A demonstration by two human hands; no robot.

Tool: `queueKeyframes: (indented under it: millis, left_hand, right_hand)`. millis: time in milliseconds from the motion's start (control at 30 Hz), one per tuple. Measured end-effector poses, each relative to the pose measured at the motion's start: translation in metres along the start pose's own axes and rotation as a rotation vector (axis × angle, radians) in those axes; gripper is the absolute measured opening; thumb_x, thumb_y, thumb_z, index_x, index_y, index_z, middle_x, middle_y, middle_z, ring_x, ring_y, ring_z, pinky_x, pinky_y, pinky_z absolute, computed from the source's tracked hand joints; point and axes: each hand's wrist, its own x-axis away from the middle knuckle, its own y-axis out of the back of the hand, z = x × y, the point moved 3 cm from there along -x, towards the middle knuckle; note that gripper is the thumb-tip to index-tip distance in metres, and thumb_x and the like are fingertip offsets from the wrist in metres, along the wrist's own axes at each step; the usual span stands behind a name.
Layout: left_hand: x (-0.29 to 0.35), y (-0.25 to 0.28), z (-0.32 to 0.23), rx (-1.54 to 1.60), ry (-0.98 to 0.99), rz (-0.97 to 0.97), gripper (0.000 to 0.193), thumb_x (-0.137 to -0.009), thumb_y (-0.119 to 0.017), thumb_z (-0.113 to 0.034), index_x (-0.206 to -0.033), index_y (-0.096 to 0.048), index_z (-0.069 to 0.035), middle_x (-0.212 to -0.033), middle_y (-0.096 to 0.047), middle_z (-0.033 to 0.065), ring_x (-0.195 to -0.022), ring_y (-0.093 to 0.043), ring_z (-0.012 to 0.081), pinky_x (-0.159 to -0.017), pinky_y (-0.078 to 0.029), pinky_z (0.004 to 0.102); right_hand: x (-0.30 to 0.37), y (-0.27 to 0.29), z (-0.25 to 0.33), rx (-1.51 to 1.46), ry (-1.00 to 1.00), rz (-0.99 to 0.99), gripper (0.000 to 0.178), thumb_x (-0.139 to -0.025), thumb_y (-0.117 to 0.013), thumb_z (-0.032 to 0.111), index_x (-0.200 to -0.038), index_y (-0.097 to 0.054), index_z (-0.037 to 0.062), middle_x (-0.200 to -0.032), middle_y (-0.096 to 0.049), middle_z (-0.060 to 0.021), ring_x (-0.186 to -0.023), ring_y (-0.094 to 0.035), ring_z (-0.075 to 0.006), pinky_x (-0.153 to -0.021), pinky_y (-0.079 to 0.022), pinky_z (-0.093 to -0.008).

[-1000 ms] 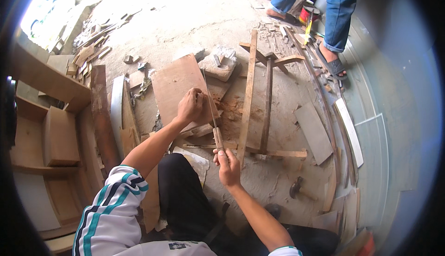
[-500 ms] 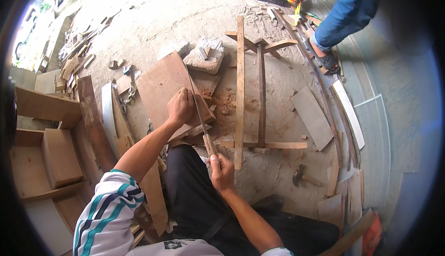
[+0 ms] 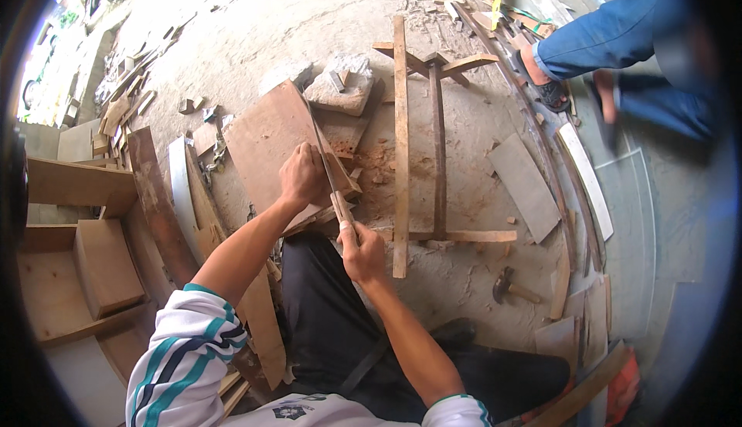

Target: The person sits on the floor and assembles a wooden frame by fitting small wooden pieces into slots. They use a hand saw to trim a larger plank and repeatedly test the fit of the components.

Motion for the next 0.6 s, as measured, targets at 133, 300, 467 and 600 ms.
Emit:
queueKeyframes:
  millis: [133, 300, 467, 600]
  left_hand:
    - [0.002, 0.002, 0.000, -0.057, -0.058, 0.007, 0.030, -0.102, -0.046, -0.029, -0.090, -0.057, -0.004, -0.093, -0.068, 0.0206, -0.085, -0.067, 0.0423, -0.075, -0.053, 0.0518]
    - [-0.001, 0.000, 0.003, -0.064, -0.042, 0.021, 0.029, -0.102, -0.046, -0.028, -0.091, -0.058, -0.004, -0.094, -0.068, 0.0212, -0.083, -0.067, 0.0435, -0.074, -0.053, 0.0526]
    - [-0.001, 0.000, -0.004, -0.052, -0.043, 0.029, 0.030, -0.101, -0.047, -0.028, -0.089, -0.058, -0.004, -0.091, -0.069, 0.0229, -0.080, -0.067, 0.0453, -0.072, -0.053, 0.0540]
    - [0.000, 0.002, 0.002, -0.065, -0.021, -0.009, 0.030, -0.101, -0.047, -0.028, -0.088, -0.058, -0.003, -0.088, -0.068, 0.0247, -0.077, -0.066, 0.0465, -0.071, -0.053, 0.0551]
  right_hand:
    - [0.045, 0.014, 0.016, 0.080, -0.073, -0.015, 0.047, -0.101, -0.053, 0.035, -0.074, -0.065, -0.0007, -0.057, -0.057, -0.0115, -0.057, -0.059, -0.0195, -0.056, -0.043, -0.0353]
    - [0.075, 0.021, 0.011, 0.066, -0.104, -0.002, 0.046, -0.102, -0.052, 0.033, -0.073, -0.063, -0.0012, -0.055, -0.055, -0.0098, -0.055, -0.057, -0.0190, -0.055, -0.042, -0.0346]
    - [0.011, 0.002, 0.003, -0.001, -0.060, -0.011, 0.049, -0.103, -0.049, 0.033, -0.069, -0.059, 0.0003, -0.054, -0.049, -0.0038, -0.051, -0.047, -0.0128, -0.051, -0.035, -0.0313]
    - [0.037, 0.006, 0.014, -0.007, -0.020, -0.010, 0.047, -0.102, -0.050, 0.032, -0.071, -0.060, -0.0012, -0.056, -0.053, -0.0093, -0.054, -0.054, -0.0186, -0.054, -0.041, -0.0345]
